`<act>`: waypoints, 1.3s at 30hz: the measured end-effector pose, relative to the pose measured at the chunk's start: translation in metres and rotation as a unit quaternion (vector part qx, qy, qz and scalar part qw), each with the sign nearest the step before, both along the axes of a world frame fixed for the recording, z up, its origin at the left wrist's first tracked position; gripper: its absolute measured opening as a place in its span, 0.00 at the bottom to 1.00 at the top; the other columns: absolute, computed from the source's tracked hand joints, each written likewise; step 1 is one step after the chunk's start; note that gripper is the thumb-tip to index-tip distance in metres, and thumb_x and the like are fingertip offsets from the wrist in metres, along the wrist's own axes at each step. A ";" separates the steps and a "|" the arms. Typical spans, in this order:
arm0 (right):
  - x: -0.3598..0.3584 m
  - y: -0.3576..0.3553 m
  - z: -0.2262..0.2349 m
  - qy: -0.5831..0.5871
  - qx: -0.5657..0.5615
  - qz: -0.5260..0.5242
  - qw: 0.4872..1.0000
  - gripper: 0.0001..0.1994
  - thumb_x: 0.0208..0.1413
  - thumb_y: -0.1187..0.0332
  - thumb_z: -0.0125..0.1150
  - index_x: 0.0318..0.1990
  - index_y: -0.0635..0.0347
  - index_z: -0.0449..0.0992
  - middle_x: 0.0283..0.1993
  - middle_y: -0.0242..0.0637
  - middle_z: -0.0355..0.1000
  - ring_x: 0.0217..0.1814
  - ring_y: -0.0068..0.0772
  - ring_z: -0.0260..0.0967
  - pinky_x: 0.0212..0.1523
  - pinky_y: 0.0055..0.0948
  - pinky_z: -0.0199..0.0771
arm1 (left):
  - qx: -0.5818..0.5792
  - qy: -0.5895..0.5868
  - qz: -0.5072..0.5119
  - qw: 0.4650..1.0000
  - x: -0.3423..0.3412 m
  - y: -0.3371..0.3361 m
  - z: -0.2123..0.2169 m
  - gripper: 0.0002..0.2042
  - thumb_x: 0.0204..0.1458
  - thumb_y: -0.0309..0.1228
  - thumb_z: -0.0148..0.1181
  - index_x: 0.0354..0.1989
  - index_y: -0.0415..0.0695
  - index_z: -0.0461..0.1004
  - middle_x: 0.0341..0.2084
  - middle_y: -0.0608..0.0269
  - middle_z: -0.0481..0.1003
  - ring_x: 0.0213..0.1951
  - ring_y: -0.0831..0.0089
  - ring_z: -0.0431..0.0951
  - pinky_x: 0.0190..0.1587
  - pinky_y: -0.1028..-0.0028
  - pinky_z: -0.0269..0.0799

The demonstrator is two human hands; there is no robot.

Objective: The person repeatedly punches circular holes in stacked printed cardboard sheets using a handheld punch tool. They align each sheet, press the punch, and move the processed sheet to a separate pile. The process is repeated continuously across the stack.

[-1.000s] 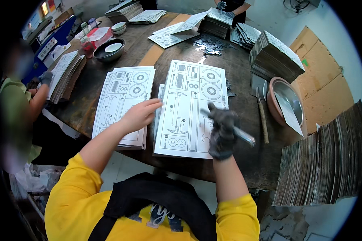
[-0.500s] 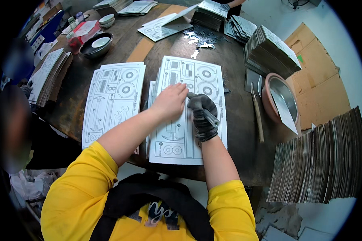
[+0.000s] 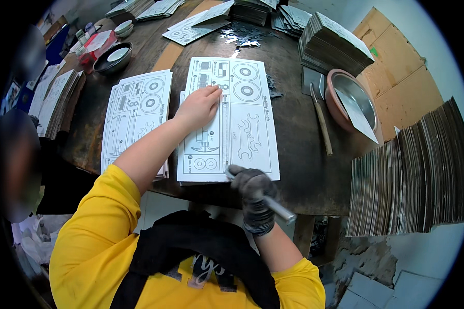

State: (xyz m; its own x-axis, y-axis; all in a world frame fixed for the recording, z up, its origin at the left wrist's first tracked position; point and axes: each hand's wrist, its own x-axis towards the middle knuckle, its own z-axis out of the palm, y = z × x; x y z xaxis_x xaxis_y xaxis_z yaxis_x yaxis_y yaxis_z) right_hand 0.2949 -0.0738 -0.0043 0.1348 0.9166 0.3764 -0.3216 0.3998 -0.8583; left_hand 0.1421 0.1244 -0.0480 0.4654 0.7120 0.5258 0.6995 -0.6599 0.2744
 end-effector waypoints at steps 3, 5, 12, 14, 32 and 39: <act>0.040 -0.017 -0.005 -0.008 -0.026 -0.053 0.998 0.20 0.60 0.62 0.44 0.15 0.53 0.55 0.13 0.27 0.50 0.19 0.26 0.53 0.49 0.39 0.66 | -0.146 0.001 -0.082 0.986 0.002 -0.052 0.036 0.19 0.47 0.31 0.56 0.49 0.41 0.68 0.37 0.53 0.72 0.43 0.60 0.70 0.49 0.66 0.65; 0.065 -0.035 -0.013 -0.034 -0.053 -0.086 0.994 0.19 0.59 0.64 0.45 0.16 0.53 0.55 0.12 0.26 0.49 0.19 0.25 0.52 0.48 0.36 0.67 | -0.186 0.059 -0.182 0.964 0.005 -0.097 0.047 0.21 0.44 0.32 0.61 0.48 0.43 0.68 0.30 0.59 0.70 0.38 0.64 0.71 0.48 0.66 0.64; 0.075 -0.064 -0.009 0.097 -0.002 -0.010 0.995 0.20 0.60 0.62 0.46 0.16 0.54 0.56 0.12 0.28 0.47 0.16 0.26 0.47 0.48 0.39 0.63 | 0.010 0.177 -0.191 0.965 0.015 -0.146 0.044 0.29 0.37 0.28 0.62 0.53 0.45 0.65 0.28 0.64 0.68 0.37 0.66 0.70 0.56 0.61 0.57; 0.082 -0.067 -0.011 0.108 -0.001 -0.004 0.994 0.20 0.59 0.61 0.47 0.15 0.55 0.56 0.12 0.28 0.48 0.16 0.27 0.48 0.49 0.44 0.63 | 0.015 0.165 -0.167 0.972 0.010 -0.146 0.066 0.29 0.35 0.26 0.61 0.53 0.44 0.64 0.28 0.63 0.68 0.37 0.65 0.70 0.57 0.60 0.57; 0.025 0.061 0.011 0.117 0.024 -0.022 0.993 0.18 0.53 0.60 0.55 0.16 0.54 0.59 0.15 0.27 0.53 0.21 0.23 0.54 0.55 0.44 0.62 | -0.174 0.111 0.067 0.976 -0.148 -0.118 0.008 0.19 0.43 0.25 0.53 0.48 0.41 0.68 0.50 0.53 0.66 0.53 0.58 0.66 0.55 0.65 0.61; -0.007 0.180 -0.024 0.046 0.065 0.023 0.997 0.16 0.53 0.59 0.56 0.20 0.57 0.65 0.19 0.30 0.63 0.26 0.27 0.63 0.53 0.47 0.64 | -0.101 0.033 -0.008 0.994 -0.012 -0.006 0.008 0.20 0.48 0.29 0.50 0.52 0.40 0.63 0.54 0.52 0.63 0.57 0.58 0.61 0.59 0.65 0.56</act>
